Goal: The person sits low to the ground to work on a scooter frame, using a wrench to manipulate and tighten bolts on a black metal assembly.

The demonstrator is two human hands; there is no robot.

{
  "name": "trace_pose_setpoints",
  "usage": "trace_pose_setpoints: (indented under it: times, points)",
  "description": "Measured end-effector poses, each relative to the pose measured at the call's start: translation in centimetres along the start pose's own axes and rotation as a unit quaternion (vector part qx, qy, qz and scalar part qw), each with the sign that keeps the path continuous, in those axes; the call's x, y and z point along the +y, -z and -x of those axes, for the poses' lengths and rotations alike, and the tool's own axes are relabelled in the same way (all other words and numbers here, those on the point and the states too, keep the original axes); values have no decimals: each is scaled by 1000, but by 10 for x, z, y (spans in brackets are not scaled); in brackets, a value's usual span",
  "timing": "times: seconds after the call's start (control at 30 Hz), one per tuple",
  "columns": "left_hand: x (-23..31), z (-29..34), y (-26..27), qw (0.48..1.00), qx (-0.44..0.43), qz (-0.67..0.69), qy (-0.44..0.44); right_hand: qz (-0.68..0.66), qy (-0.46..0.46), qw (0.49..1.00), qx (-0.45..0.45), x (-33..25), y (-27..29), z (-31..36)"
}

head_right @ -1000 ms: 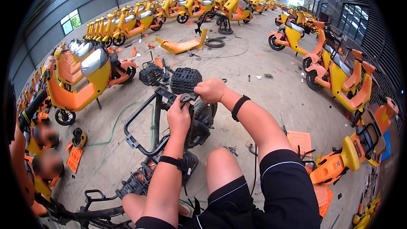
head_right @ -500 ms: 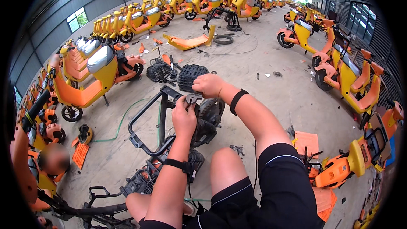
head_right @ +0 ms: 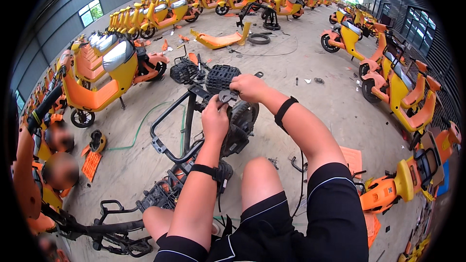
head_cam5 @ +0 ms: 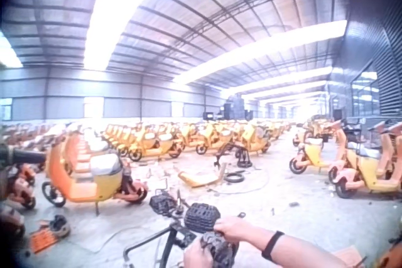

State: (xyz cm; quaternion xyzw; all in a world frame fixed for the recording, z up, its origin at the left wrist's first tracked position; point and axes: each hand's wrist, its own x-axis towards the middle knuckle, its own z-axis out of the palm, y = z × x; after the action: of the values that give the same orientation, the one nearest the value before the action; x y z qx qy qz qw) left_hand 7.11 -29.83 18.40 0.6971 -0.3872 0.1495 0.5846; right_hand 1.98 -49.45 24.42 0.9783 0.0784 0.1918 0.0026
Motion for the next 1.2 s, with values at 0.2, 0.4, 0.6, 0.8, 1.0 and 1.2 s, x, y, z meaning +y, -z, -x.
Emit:
trace_pose_setpoints:
  times: [0.2,0.4,0.6,0.8,1.0,1.2]
  points:
    - [-1,3,1,1000,-1,-17,2,-90,-185,977,56,-20,16,-1]
    - [-5,3,2,1000,-7,-21,7,-313,-331,889,-44,-73,36,26]
    - [-3,5,4,999,-18,-23,12,-468,-395,782,-117,-103,48,52]
    - [-2,7,2,998,-19,-51,-3,-431,-427,786,-117,-114,54,47]
    - [-6,7,1,998,-15,-53,-23,-436,-418,787,-128,-112,47,41]
    - [-3,7,3,999,-21,-40,-4,-481,-456,745,-79,-111,41,34]
